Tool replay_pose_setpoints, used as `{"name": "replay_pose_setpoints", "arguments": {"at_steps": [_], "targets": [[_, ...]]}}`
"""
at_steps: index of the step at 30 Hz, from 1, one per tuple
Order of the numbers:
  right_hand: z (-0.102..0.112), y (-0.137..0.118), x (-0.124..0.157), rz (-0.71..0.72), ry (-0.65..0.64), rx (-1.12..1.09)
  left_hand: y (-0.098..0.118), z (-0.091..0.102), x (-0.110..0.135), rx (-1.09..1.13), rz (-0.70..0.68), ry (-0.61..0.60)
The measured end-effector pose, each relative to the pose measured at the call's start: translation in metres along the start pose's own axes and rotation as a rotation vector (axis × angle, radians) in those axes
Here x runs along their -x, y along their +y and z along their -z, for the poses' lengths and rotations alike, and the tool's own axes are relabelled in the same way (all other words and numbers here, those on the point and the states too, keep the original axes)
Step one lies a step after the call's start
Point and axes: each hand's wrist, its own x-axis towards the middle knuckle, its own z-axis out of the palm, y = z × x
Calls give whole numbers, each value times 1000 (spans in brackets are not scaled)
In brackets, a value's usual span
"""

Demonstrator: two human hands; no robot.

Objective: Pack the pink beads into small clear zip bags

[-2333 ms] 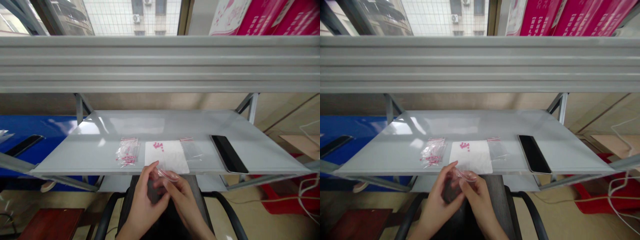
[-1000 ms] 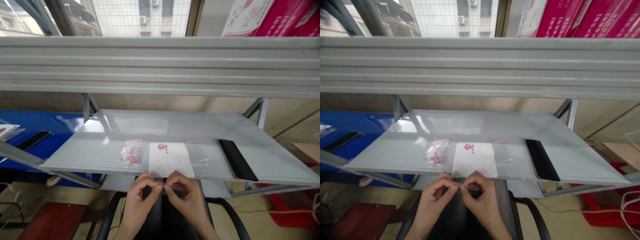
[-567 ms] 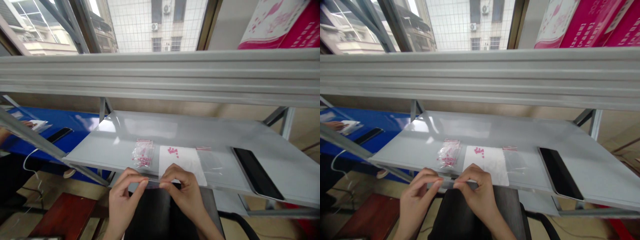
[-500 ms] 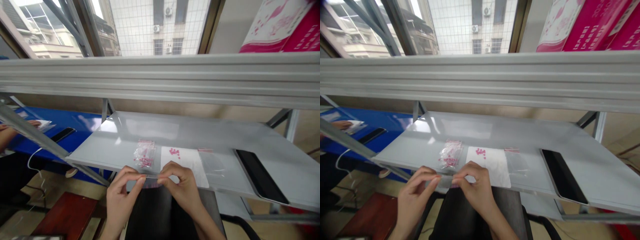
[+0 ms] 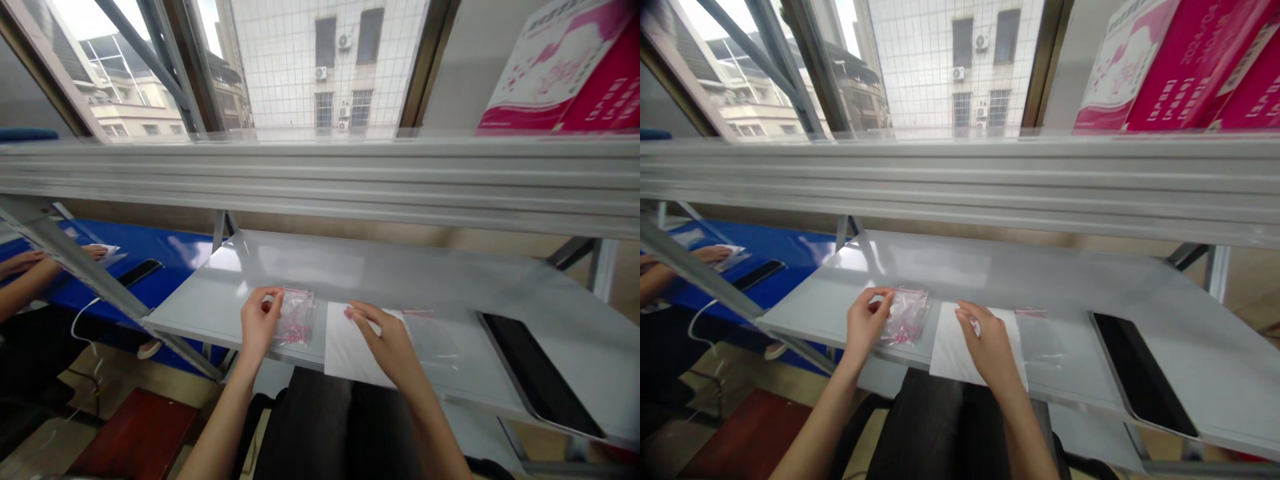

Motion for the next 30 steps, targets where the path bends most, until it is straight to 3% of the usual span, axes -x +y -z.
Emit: {"name": "replay_pose_setpoints", "arguments": {"at_steps": [5,9,11,16,20,24,27,30], "targets": [[80,44,27,-11,248,361,3,-4,-10,-220,-128,63],[120,75,41,-119,402,586,38,-24,1,-267,-277,-11],[125,84,43,-149,446,652,64,-49,20,-241,-374,-142],[117,91,41,-162,483,688,121,-134,87,-125,-624,-573],[118,89,43,-179,495,626,134,-176,116,-89,-612,-686],[128,82,47,-186,506,489,133,-178,116,15,-553,-684],[131,69,53,-179,534,370,132,-162,112,133,-495,-632],[120,48,60,-157,530,228,131,-140,113,257,-378,-569]]}}
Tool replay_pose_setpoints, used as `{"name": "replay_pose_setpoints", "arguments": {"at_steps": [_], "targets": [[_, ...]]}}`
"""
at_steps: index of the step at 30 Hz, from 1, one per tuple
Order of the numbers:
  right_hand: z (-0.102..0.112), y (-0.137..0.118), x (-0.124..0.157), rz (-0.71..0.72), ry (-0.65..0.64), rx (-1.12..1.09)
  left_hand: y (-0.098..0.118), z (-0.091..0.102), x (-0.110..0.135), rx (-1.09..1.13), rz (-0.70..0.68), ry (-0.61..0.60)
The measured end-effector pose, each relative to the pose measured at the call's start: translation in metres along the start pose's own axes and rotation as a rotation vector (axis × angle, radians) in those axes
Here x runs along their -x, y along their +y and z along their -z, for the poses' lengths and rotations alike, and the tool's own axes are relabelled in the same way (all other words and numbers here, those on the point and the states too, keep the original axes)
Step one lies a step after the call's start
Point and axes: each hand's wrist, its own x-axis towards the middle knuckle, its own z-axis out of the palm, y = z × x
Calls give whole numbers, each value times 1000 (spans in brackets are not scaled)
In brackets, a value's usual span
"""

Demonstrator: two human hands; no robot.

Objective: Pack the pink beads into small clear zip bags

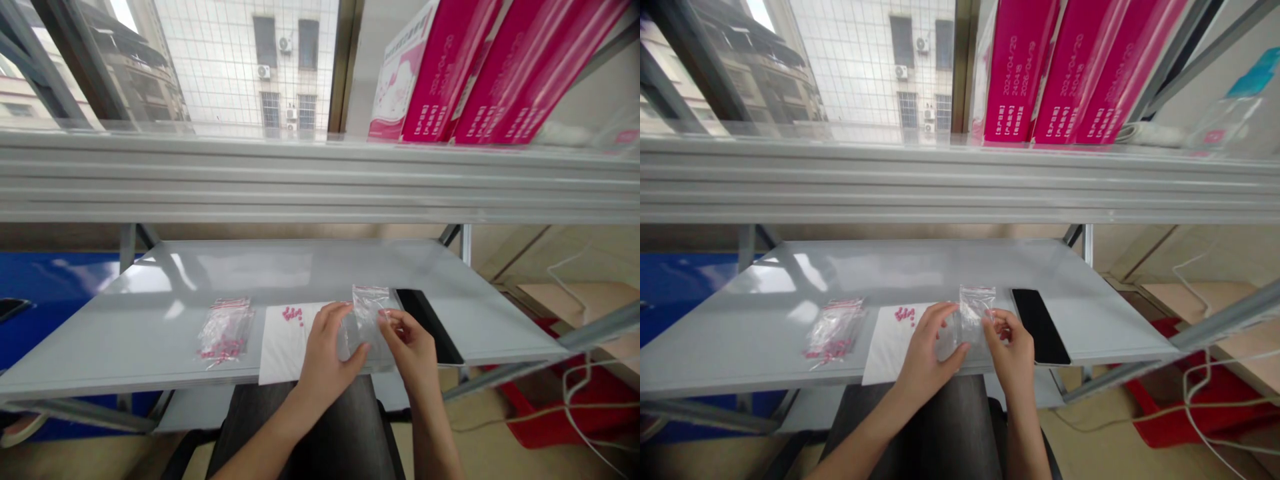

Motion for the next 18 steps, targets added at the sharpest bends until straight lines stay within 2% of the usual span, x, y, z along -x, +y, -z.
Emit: {"name": "replay_pose_setpoints", "arguments": {"at_steps": [4,6,8,10,12,14,18], "targets": [[-19,-27,30,-84,-124,-369,5,23,22,505,295,103],[-31,-35,44,-141,-251,-499,6,37,35,621,394,143],[-39,-37,55,-214,-357,-615,5,52,48,595,428,157],[-43,-36,60,-304,-403,-706,2,67,61,511,431,116],[-44,-33,60,-351,-435,-725,-1,81,72,428,434,60],[-43,-30,59,-340,-506,-685,-5,91,80,395,456,42],[-41,-28,61,-333,-688,-639,-11,102,87,445,540,157]]}}
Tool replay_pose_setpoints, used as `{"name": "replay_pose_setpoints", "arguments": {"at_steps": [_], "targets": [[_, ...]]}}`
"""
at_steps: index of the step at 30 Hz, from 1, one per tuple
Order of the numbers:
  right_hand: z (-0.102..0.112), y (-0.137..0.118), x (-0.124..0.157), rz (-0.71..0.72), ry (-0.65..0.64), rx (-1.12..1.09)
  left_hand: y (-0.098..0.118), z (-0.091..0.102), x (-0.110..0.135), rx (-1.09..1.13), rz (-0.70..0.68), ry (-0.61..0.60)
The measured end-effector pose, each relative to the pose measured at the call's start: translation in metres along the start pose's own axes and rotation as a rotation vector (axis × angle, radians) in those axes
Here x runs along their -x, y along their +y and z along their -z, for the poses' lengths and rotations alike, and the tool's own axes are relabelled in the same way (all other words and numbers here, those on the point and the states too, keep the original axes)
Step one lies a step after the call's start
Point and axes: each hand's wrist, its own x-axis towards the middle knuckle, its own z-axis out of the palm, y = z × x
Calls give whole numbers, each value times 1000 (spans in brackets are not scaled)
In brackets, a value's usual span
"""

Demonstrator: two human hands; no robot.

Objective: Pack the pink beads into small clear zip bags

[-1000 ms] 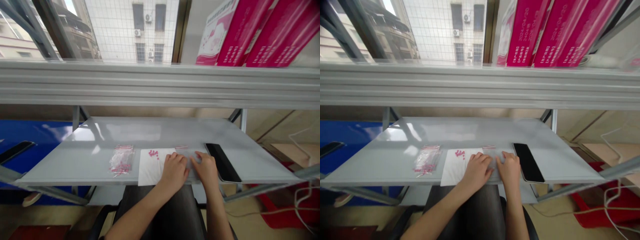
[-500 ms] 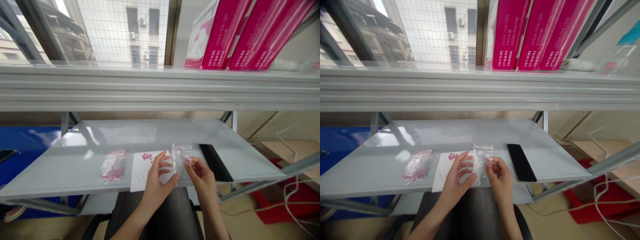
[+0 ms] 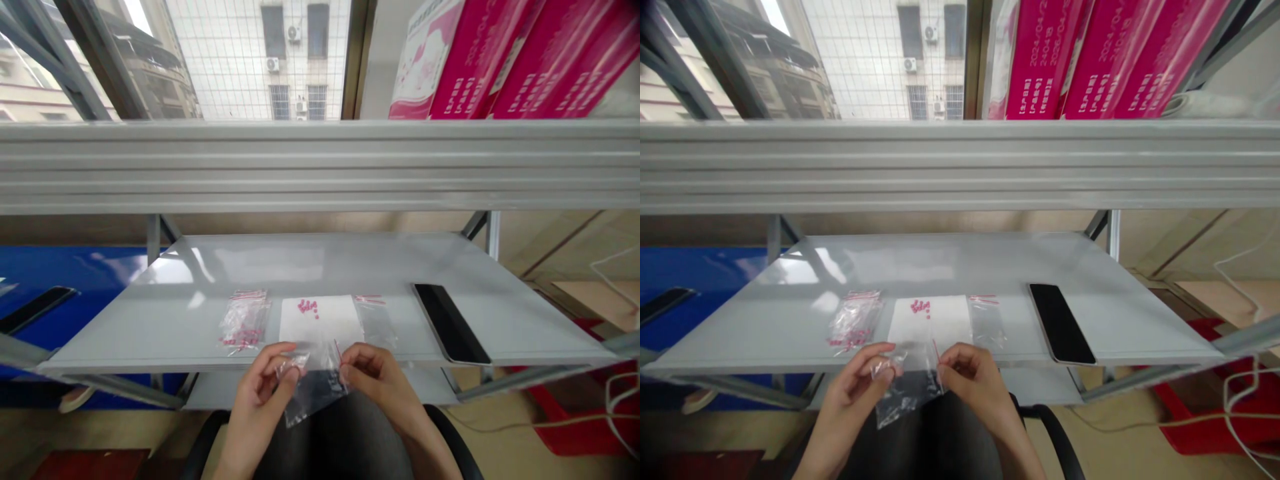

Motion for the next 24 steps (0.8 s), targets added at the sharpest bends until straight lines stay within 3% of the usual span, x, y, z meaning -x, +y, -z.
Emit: {"name": "replay_pose_setpoints", "arguments": {"at_steps": [4,7,13,15,20,24], "targets": [[-5,0,6,-67,-103,15,-5,0,0,37,-15,82],[-8,1,11,-78,-87,47,-11,-1,1,-101,-99,122],[-12,13,13,-166,-70,-31,-1,6,8,-682,-579,368],[-19,14,13,-215,-102,-78,8,5,13,-703,-609,306],[-41,11,15,-252,-187,-119,15,-7,23,-550,-363,-131],[-48,8,17,-245,-266,-133,10,-9,25,-439,-199,-232]]}}
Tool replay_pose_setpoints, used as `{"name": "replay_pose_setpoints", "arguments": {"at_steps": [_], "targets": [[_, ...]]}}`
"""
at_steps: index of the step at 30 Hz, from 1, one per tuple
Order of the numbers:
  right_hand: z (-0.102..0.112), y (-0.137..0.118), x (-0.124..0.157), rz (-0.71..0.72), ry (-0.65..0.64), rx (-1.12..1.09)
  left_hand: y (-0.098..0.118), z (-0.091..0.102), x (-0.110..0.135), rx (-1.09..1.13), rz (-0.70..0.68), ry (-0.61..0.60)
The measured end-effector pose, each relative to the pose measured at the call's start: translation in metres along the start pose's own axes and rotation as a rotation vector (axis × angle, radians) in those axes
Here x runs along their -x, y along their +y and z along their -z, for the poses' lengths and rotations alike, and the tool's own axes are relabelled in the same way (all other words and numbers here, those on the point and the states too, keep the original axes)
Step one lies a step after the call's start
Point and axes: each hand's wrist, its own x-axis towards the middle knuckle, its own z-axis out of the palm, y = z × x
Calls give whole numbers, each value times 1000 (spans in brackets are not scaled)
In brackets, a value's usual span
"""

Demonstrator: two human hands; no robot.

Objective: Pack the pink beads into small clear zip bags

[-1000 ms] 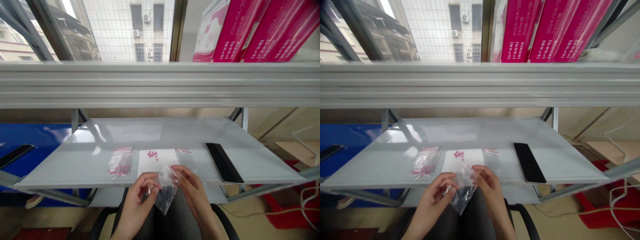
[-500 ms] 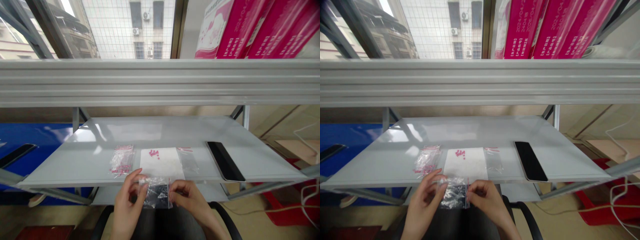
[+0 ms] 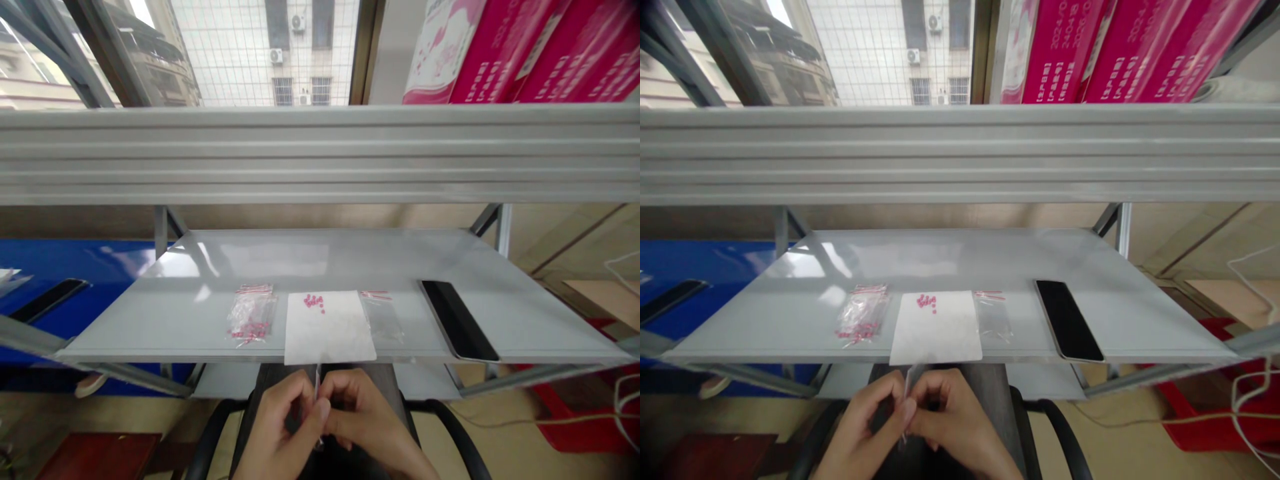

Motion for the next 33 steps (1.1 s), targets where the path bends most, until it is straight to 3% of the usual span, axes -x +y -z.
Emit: {"name": "replay_pose_setpoints", "arguments": {"at_steps": [6,10,14,17,20,22,27,33], "targets": [[6,-2,2,-5,-33,-31,7,8,0,161,42,-109],[3,-2,5,36,-8,95,8,9,-1,15,-48,-116],[-7,-6,7,240,145,440,1,5,2,-298,-192,25],[-13,-10,8,340,265,622,-1,4,3,-427,-226,156],[-12,-13,8,338,328,652,1,9,3,-454,-258,286],[-10,-15,8,312,303,586,2,14,3,-406,-337,322],[-8,-19,8,293,204,477,-6,15,3,-437,-451,126],[-7,-21,5,305,262,528,-17,7,1,-352,-338,125]]}}
